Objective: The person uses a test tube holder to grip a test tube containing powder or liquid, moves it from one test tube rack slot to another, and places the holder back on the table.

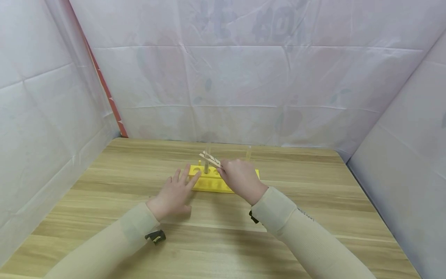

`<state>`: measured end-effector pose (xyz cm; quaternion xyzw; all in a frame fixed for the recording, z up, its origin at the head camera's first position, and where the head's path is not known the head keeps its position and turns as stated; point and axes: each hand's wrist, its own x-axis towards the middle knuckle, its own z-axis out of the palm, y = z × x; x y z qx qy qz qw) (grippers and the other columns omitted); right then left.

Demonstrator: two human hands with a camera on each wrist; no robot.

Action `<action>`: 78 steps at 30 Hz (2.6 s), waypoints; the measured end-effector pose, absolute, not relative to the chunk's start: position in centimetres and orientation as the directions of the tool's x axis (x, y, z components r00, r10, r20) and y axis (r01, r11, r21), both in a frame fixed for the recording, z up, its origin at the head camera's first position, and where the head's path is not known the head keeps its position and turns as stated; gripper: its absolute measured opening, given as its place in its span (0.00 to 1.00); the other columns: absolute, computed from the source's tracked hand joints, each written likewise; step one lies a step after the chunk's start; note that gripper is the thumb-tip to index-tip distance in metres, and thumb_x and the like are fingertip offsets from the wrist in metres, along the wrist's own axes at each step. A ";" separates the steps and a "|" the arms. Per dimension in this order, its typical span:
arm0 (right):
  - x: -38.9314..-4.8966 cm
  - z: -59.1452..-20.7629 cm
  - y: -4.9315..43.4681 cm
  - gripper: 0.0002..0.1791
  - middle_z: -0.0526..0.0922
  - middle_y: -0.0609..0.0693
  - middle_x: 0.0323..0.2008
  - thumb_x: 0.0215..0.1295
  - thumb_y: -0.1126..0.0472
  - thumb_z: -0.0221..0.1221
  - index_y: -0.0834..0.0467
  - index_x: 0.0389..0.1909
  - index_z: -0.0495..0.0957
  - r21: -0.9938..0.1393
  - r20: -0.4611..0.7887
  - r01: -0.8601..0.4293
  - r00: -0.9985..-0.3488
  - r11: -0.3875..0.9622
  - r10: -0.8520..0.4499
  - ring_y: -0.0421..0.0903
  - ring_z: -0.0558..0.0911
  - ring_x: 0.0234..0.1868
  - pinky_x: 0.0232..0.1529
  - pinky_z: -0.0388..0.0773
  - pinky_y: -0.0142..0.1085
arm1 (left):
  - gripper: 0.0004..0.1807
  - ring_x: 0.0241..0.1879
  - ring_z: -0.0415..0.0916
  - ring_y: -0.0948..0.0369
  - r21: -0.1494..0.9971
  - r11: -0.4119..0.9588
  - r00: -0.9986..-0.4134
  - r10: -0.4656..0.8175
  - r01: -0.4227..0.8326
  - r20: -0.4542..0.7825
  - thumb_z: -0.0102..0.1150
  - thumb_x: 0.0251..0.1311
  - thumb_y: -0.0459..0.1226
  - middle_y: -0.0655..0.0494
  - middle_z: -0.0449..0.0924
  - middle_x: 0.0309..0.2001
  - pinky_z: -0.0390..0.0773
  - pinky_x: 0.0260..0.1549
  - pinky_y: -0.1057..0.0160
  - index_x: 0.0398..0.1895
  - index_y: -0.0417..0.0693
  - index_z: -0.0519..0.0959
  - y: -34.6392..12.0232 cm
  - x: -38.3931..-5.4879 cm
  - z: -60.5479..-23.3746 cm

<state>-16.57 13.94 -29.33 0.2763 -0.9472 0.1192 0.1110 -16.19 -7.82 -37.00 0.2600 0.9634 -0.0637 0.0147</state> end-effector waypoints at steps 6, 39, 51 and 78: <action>-16.6 -29.5 13.9 0.17 0.62 0.42 0.11 0.64 0.59 0.58 0.53 0.17 0.66 -0.161 0.281 -0.556 -0.818 0.815 -0.502 0.37 0.59 0.11 0.14 0.57 0.29 | 0.60 0.63 0.53 0.33 -0.121 0.856 -0.864 0.501 0.503 -0.052 0.65 0.44 0.59 0.34 0.36 0.71 0.67 0.53 0.42 0.75 0.52 0.40 -7.9 -16.3 -37.2; -16.7 -30.3 13.9 0.16 0.62 0.42 0.10 0.63 0.61 0.59 0.53 0.17 0.67 -0.169 0.278 -0.562 -0.815 0.810 -0.508 0.37 0.59 0.11 0.14 0.57 0.29 | 0.60 0.62 0.55 0.33 -0.122 0.859 -0.867 0.493 0.498 -0.073 0.65 0.44 0.59 0.34 0.36 0.71 0.67 0.53 0.42 0.75 0.53 0.40 -7.8 -16.0 -36.9; -16.7 -30.5 13.7 0.15 0.63 0.42 0.11 0.64 0.60 0.57 0.54 0.19 0.69 -0.184 0.253 -0.549 -0.828 0.815 -0.500 0.37 0.59 0.11 0.13 0.58 0.29 | 0.60 0.62 0.55 0.33 -0.127 0.860 -0.869 0.486 0.494 -0.089 0.64 0.45 0.60 0.35 0.35 0.71 0.68 0.53 0.43 0.75 0.53 0.40 -7.7 -16.0 -36.8; -17.1 -31.2 13.6 0.14 0.63 0.43 0.11 0.63 0.61 0.58 0.55 0.19 0.70 -0.180 0.228 -0.536 -0.838 0.825 -0.495 0.38 0.60 0.12 0.14 0.58 0.29 | 0.60 0.62 0.55 0.34 -0.130 0.863 -0.872 0.480 0.489 -0.098 0.64 0.44 0.61 0.35 0.35 0.71 0.68 0.53 0.43 0.75 0.54 0.38 -7.6 -16.1 -36.8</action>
